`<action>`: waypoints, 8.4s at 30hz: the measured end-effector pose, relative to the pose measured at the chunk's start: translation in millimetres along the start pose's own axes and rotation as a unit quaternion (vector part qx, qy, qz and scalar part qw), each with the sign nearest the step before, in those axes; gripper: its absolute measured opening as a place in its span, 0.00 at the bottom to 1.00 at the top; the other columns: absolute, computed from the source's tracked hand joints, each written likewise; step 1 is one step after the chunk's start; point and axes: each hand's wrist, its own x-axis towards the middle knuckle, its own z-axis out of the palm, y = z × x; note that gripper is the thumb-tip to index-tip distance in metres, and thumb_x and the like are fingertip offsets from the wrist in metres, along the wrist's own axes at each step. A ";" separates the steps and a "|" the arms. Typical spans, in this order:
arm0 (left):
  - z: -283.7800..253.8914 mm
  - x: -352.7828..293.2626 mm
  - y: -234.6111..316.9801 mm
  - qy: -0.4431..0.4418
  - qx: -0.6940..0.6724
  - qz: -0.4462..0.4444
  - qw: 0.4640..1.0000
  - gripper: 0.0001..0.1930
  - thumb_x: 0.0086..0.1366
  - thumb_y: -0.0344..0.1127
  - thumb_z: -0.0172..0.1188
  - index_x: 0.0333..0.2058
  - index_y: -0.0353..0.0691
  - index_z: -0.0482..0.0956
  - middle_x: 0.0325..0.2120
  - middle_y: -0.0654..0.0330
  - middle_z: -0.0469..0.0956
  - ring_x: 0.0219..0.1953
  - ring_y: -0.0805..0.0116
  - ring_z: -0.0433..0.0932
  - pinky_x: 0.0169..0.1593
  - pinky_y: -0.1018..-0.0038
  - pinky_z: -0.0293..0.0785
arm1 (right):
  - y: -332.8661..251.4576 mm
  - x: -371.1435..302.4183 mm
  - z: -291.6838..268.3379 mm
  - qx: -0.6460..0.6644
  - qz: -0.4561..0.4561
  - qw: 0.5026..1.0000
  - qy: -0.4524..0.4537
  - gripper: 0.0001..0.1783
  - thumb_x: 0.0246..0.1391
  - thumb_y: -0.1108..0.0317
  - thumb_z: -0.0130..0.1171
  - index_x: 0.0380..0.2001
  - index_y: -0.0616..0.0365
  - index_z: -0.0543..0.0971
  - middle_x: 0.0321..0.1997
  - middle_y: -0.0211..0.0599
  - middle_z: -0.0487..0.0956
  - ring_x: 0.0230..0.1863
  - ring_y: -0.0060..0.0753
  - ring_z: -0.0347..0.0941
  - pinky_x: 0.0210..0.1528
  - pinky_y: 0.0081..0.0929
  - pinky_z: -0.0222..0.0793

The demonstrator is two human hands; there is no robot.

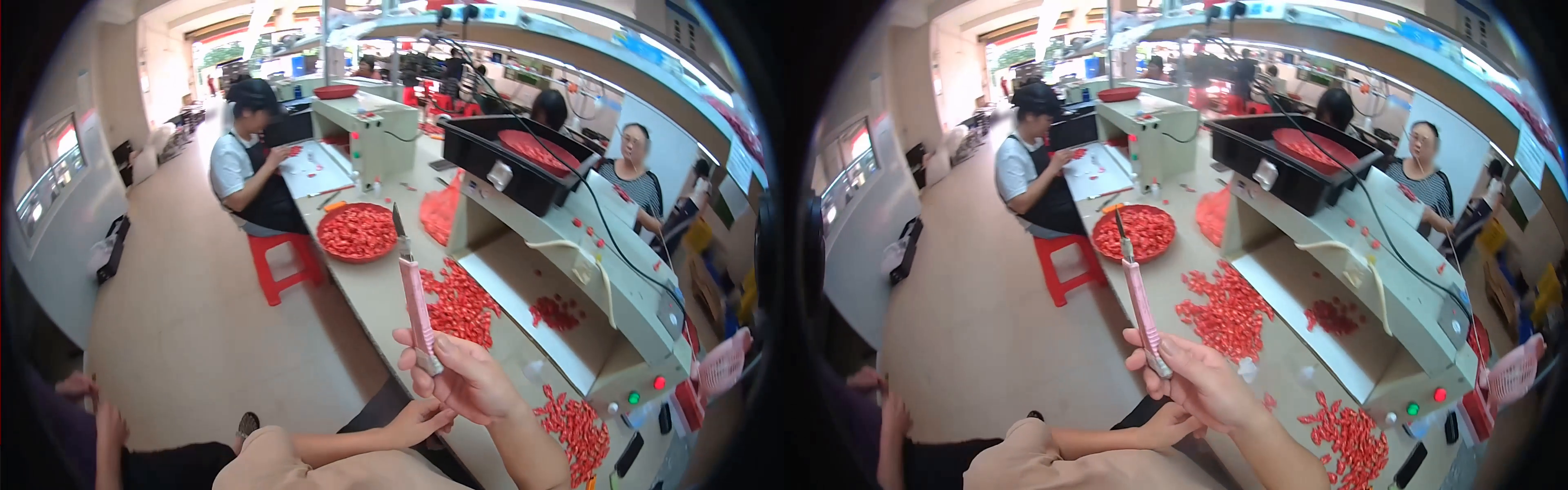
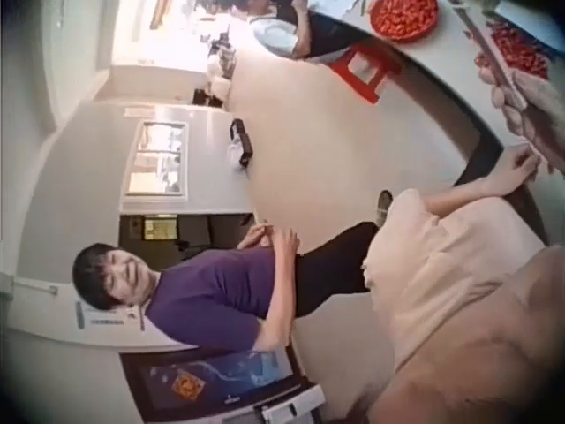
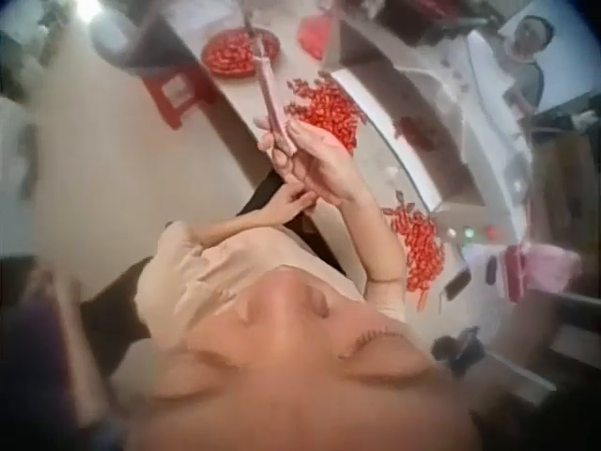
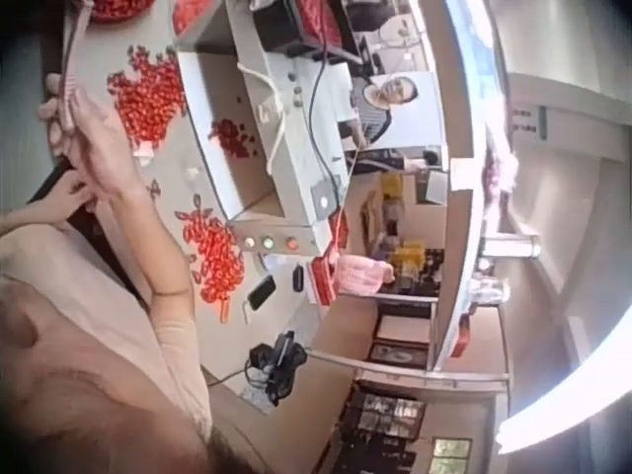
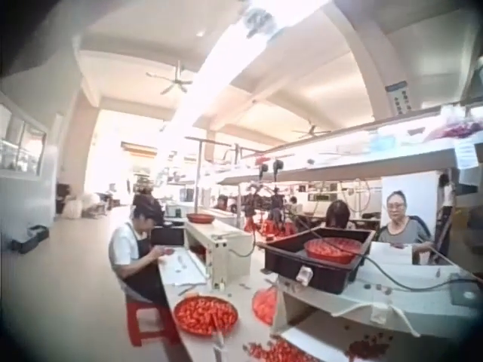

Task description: The person places plastic pieces into a tray, handles a utility knife, and assembles plastic toy figures by applying glue from a squeeze bottle and attaching pieces together by hand.

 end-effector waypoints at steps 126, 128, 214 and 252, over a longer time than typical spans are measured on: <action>-68.5 14.2 184.8 0.059 -0.033 0.346 0.936 0.14 0.70 0.43 0.48 0.34 0.37 0.73 0.33 0.54 0.77 0.30 0.70 0.75 0.36 0.75 0.73 | -59.4 -49.9 58.9 -0.492 0.022 0.866 0.090 0.16 0.63 0.64 0.48 0.47 0.64 0.71 0.19 0.28 0.71 0.20 0.16 0.66 0.22 0.17 0.60; -70.1 -0.6 187.8 0.053 -0.058 0.348 0.934 0.14 0.70 0.42 0.48 0.33 0.37 0.73 0.32 0.56 0.76 0.29 0.71 0.74 0.35 0.75 0.72 | -44.9 -45.5 71.9 -0.498 -0.012 0.863 0.077 0.16 0.65 0.64 0.45 0.46 0.65 0.72 0.19 0.27 0.70 0.18 0.15 0.64 0.21 0.16 0.57; -125.6 -110.1 56.0 0.413 -0.172 0.166 0.879 0.08 0.69 0.38 0.50 0.38 0.41 0.75 0.32 0.64 0.74 0.28 0.78 0.73 0.35 0.79 0.74 | 72.1 132.8 105.4 -0.173 0.139 0.962 -0.161 0.24 0.63 0.67 0.50 0.61 0.61 0.61 0.47 0.41 0.74 0.48 0.36 0.76 0.44 0.28 0.76; -161.5 -181.1 -254.8 0.272 0.056 -0.290 0.916 0.31 0.65 0.61 0.47 0.55 0.41 0.72 0.53 0.52 0.73 0.56 0.60 0.69 0.61 0.66 0.61 | 225.9 26.6 -47.7 -0.298 0.250 0.918 0.081 0.13 0.62 0.61 0.51 0.28 0.58 0.74 0.11 0.21 0.62 0.12 0.12 0.54 0.15 0.16 0.47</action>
